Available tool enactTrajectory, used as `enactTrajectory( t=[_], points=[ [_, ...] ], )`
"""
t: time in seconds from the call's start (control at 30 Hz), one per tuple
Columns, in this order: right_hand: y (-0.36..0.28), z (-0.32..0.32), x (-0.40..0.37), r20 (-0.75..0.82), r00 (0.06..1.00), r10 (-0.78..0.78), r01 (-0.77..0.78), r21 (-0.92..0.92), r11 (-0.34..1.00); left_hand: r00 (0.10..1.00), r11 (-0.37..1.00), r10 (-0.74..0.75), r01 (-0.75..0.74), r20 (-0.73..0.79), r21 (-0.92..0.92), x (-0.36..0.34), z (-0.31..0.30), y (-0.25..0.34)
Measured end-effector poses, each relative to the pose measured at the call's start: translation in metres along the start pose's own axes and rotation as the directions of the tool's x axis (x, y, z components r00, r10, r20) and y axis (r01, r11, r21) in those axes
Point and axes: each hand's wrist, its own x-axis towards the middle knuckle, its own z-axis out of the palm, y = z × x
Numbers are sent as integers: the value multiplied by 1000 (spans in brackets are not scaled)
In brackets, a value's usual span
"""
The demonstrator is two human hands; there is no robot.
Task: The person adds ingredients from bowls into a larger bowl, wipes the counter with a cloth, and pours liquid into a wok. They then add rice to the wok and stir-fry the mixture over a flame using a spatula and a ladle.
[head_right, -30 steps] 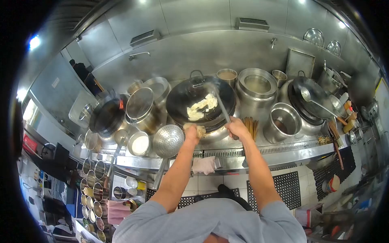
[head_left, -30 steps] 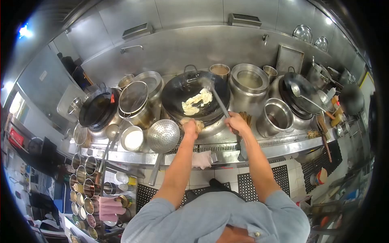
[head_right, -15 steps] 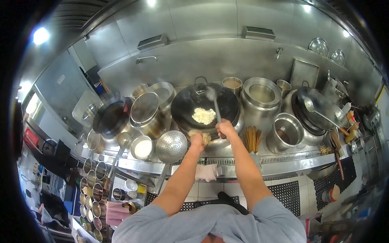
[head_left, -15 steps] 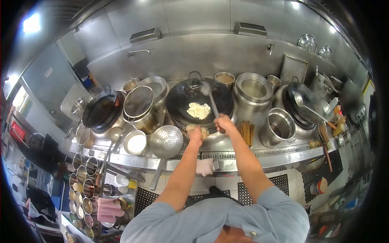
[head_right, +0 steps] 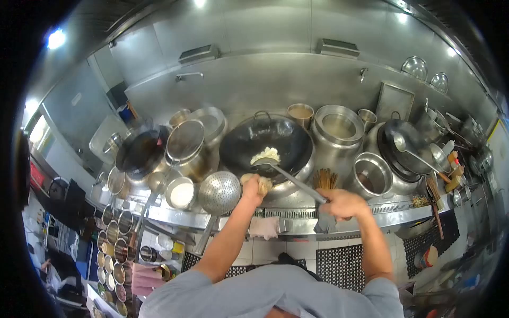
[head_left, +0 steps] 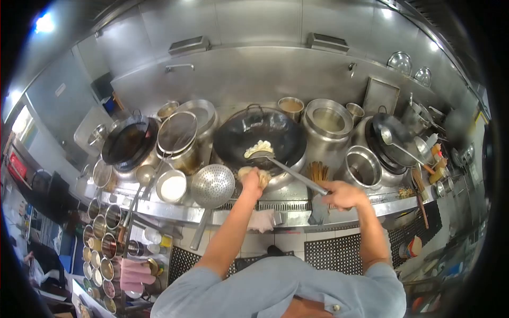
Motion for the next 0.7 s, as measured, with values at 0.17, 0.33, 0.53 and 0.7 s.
enactTrajectory(
  t=[0.17, 0.33, 0.53, 0.7],
  points=[
    [-16, -17, 17, 26, 999, -22, 26, -154, 988, 991, 987, -132, 132, 0, -95, -43, 28, 24],
    [3, 3, 91, -66, 991, -112, 97, -204, 974, 996, 994, -82, 83, 21, -71, -12, 9, 5],
    [35, 58, 73, -474, 831, -291, 289, -79, 954, 996, 993, -84, 81, 31, 91, -77, -43, -38],
    [57, 159, 73, -559, 821, -116, 292, 237, 927, 1000, 997, -19, 18, -5, -81, -51, -3, -4]
  ],
)
